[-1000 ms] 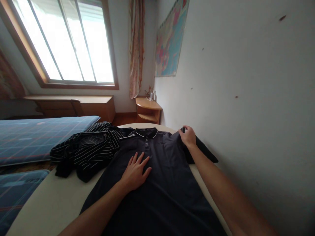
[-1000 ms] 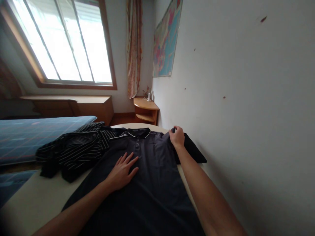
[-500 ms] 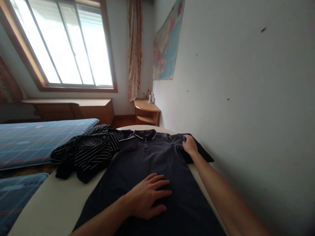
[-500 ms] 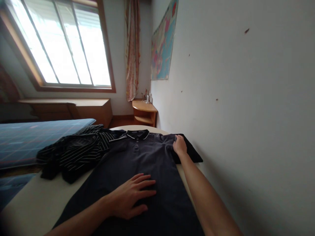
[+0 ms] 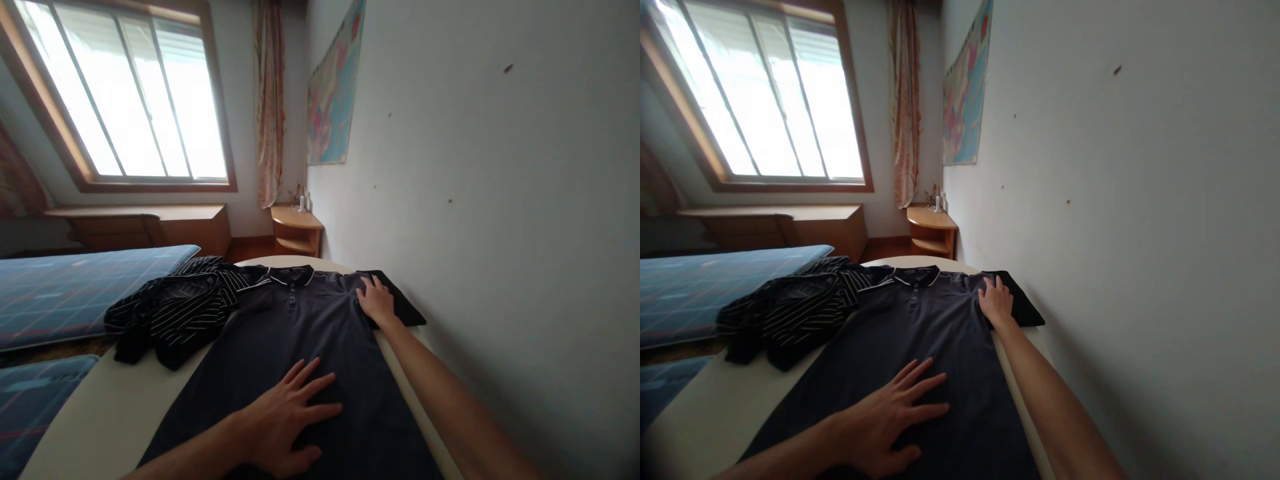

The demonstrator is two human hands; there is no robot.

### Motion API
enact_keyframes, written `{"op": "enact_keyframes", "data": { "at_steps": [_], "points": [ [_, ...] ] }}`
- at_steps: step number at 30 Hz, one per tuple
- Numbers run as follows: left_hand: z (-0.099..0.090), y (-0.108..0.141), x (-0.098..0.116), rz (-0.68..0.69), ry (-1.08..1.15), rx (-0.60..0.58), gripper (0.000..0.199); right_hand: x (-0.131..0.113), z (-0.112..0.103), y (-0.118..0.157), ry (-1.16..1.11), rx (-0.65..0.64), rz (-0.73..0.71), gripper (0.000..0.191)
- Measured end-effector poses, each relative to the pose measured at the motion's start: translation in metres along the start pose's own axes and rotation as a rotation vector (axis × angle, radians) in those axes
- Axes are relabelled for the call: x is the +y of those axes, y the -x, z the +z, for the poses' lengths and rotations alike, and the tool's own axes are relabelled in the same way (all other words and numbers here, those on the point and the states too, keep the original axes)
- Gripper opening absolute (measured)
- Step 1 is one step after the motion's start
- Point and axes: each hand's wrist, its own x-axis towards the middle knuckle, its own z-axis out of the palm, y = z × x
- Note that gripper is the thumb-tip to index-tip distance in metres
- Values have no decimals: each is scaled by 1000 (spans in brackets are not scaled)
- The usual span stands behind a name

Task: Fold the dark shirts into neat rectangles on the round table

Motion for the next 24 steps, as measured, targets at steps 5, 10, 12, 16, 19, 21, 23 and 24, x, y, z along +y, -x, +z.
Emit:
{"op": "enact_keyframes", "data": {
  "at_steps": [5,10,12,16,19,21,23,24],
  "points": [
    [-5,-8,-4,-30,58,41,68,6,1,-8,-51,-81,103,47],
    [-7,-37,-49,-330,-62,236,55,13,1,-19,-104,-79,192,42],
    [-4,-47,-74,-481,-125,267,59,14,3,-20,-132,-60,210,44],
    [4,-52,-109,-697,-162,352,55,14,11,-16,-175,-34,164,39],
    [8,-48,-119,-753,-181,395,56,13,16,-13,-200,49,130,38],
    [9,-45,-120,-758,-188,390,57,12,16,-12,-255,118,117,43],
    [9,-45,-120,-754,-192,379,58,11,13,-13,-311,154,82,49],
    [9,-45,-120,-750,-195,377,58,10,11,-13,-330,140,58,50]
  ]
}}
